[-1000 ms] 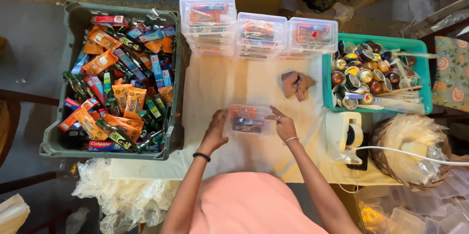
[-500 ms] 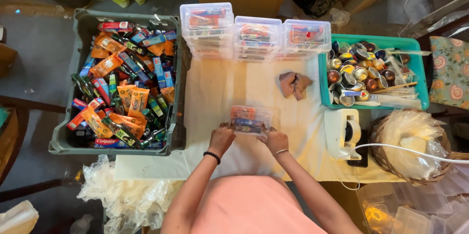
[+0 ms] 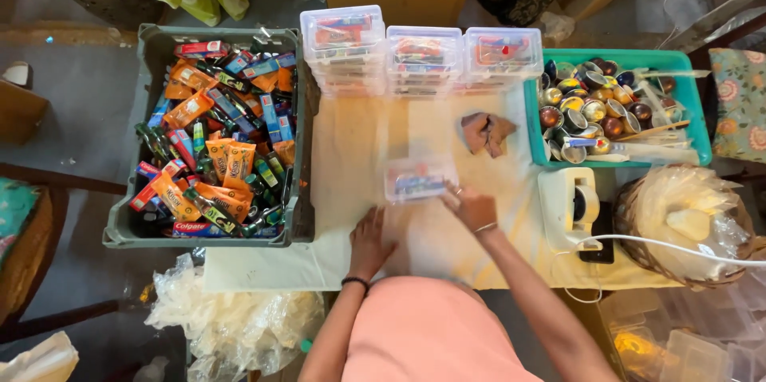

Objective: The person sorts small packaged items from a large green bin and places them into clear plastic bags. They then place the filled bags into small clear plastic containers and stack them on the table.

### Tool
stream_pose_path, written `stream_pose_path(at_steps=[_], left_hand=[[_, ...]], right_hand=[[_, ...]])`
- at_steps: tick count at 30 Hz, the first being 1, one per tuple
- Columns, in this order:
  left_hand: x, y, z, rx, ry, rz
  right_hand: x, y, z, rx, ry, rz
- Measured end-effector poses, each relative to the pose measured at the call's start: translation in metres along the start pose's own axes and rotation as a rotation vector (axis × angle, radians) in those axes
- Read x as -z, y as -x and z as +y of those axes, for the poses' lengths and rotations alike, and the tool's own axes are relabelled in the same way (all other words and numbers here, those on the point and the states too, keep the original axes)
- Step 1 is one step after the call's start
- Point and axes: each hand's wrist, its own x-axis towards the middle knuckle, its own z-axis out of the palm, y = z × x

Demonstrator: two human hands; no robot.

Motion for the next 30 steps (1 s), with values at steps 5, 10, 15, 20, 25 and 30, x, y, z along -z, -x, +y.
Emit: stream_pose_path(at_steps=[5, 10, 15, 20, 25, 30], left_hand=[[0.014, 0.023, -0.007, -0.001, -0.053, -0.243], [0.006, 0.029, -0.002, -0.053, -0.121, -0.204], [0.002, 0.036, 0.011, 0.045, -0.226, -0.285], [-0.017, 0.044, 0.003, 0.015, -0.311, -0.263], [0.001, 0.033, 0.016, -0.039, -0.335, -0.21], [0.005, -0.035, 0.022, 0.065, -0.286, -0.469]], right_hand=[[0.11, -0.108, 0.003, 0.066, 0.108, 0.266], [0.136, -0.215, 0.019, 0.013, -0.154, 0.492], [0.009, -0.258, 0.077, -0.199, -0.12, 0.136], [0.017, -0.195, 0.021, -0.208, -0.076, 0.054], [0.01, -0.046, -0.01, -0.162, -0.304, 0.186], [0.035, 0.11, -0.002, -0.198, -0.591, -0.058]])
